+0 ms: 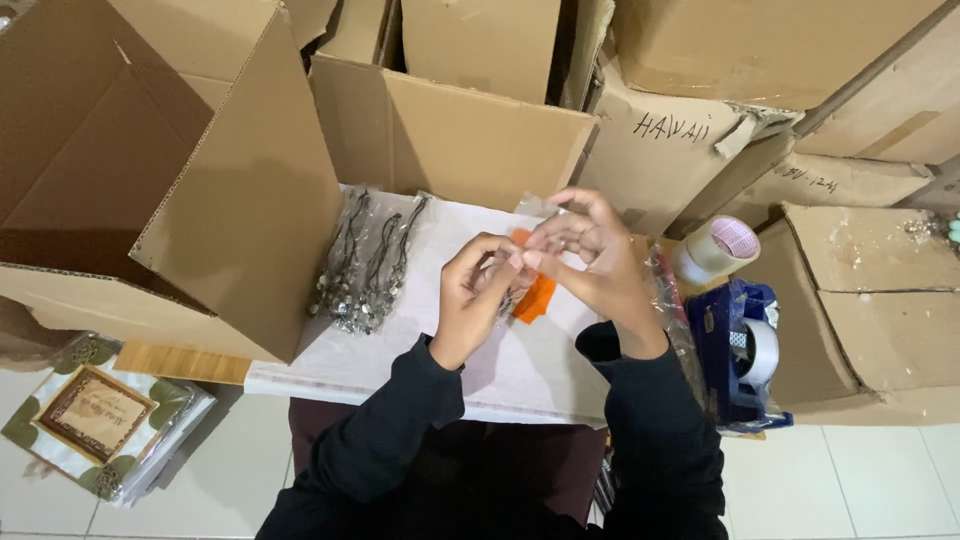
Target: Packaging small jewelry items into orange drawstring bags and then into clear plastic sleeves using a small rod to assist.
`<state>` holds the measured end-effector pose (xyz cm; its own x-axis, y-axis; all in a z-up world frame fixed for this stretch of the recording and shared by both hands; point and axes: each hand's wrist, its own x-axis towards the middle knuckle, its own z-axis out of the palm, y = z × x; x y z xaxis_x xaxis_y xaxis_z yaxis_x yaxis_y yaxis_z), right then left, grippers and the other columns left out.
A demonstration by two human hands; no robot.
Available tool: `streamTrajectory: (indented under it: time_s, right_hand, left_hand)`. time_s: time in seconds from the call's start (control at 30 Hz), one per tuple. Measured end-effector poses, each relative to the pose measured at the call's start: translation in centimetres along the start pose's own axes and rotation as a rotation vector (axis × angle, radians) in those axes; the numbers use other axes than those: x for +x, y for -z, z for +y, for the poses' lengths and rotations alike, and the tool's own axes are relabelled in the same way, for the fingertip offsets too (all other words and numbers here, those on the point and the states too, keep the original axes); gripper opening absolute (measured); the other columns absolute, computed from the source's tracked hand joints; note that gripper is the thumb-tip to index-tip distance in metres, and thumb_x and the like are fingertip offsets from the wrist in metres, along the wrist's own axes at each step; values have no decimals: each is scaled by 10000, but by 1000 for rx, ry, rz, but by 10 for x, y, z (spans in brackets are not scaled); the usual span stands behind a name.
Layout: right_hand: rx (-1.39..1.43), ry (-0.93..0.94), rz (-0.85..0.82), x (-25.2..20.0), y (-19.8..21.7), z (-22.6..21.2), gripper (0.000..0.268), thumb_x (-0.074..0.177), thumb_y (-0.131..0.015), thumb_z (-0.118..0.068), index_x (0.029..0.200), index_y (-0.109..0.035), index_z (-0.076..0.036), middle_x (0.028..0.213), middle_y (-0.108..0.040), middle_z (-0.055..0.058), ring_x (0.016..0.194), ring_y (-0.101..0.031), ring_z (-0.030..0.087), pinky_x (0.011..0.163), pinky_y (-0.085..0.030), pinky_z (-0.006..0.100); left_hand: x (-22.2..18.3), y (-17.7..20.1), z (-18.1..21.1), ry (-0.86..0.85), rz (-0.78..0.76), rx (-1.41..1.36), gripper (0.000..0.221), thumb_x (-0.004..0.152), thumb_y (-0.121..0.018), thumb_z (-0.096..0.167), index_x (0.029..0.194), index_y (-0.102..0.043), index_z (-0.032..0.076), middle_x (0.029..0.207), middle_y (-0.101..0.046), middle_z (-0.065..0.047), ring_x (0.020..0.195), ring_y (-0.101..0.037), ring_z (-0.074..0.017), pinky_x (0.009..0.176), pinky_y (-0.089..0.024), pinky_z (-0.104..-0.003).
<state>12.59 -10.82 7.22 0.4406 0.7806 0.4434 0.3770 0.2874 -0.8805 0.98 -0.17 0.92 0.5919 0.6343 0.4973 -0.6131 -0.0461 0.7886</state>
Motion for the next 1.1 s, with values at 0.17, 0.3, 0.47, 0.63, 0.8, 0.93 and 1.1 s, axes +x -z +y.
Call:
streamTrajectory:
  time_s: [0.17, 0.3, 0.47, 0.63, 0.8, 0.93, 1.1]
  right_hand:
    - [-43, 18, -22, -4, 5, 16, 428, 816, -836, -8, 1169, -601, 47, 956, -735, 162, 895, -730, 187, 809, -599, 302]
    - [-80, 26, -11, -10, 7, 29, 132, 878, -779, -1, 986, -712, 33, 876, -734, 113, 860, -709, 132, 796, -604, 292]
    - [-84, 43, 31, -12, -1, 27, 119, 897, -765, -15, 988, -710, 39, 876, -715, 126, 855, -690, 139, 816, -601, 320]
    - [-105, 49, 42, -14, -7, 27, 110, 902, -765, -8, 988, -711, 33, 849, -697, 109, 840, -678, 129, 812, -601, 324]
    - [-141, 41, 74, -11, -14, 16, 170, 891, -774, -5, 1037, -704, 48, 861, -737, 137, 835, -686, 133, 831, -602, 334]
    - [-77, 50, 107, -15, -20, 20, 361, 869, -797, -8, 1173, -613, 53, 889, -734, 142, 858, -689, 150, 871, -591, 341]
    - [-190, 129, 199, -18, -23, 27, 379, 949, -738, -46, 1200, -462, 19, 815, -723, 114, 797, -643, 133, 895, -545, 322]
  left_hand:
    - [5, 5, -3, -22, 21, -12, 49, 963, -649, -22, 971, -690, 4, 931, -640, -100, 970, -590, -160, 873, -557, -364]
    - [7, 7, 3, -68, 4, 91, 53, 976, -671, 7, 937, -706, 13, 904, -623, -91, 946, -595, -135, 858, -544, -338]
    - [10, 11, 8, -107, -19, 225, 32, 949, -700, 1, 924, -705, 18, 874, -627, -84, 890, -618, -157, 839, -551, -334]
    - [10, 22, -1, -133, -37, 286, 89, 895, -770, 10, 863, -688, -2, 782, -594, -111, 805, -626, -181, 766, -550, -350]
    - [7, 20, -1, -167, 7, 307, 135, 954, -715, 25, 825, -678, 24, 766, -599, -94, 779, -621, -184, 787, -519, -352]
    - [5, 19, 0, -165, 16, 315, 138, 996, -659, 23, 861, -687, 31, 792, -624, -92, 799, -641, -204, 805, -524, -362]
    - [3, 20, -9, -105, 113, 212, 200, 987, -645, -6, 1162, -549, 3, 912, -710, -78, 895, -611, -133, 900, -509, -365]
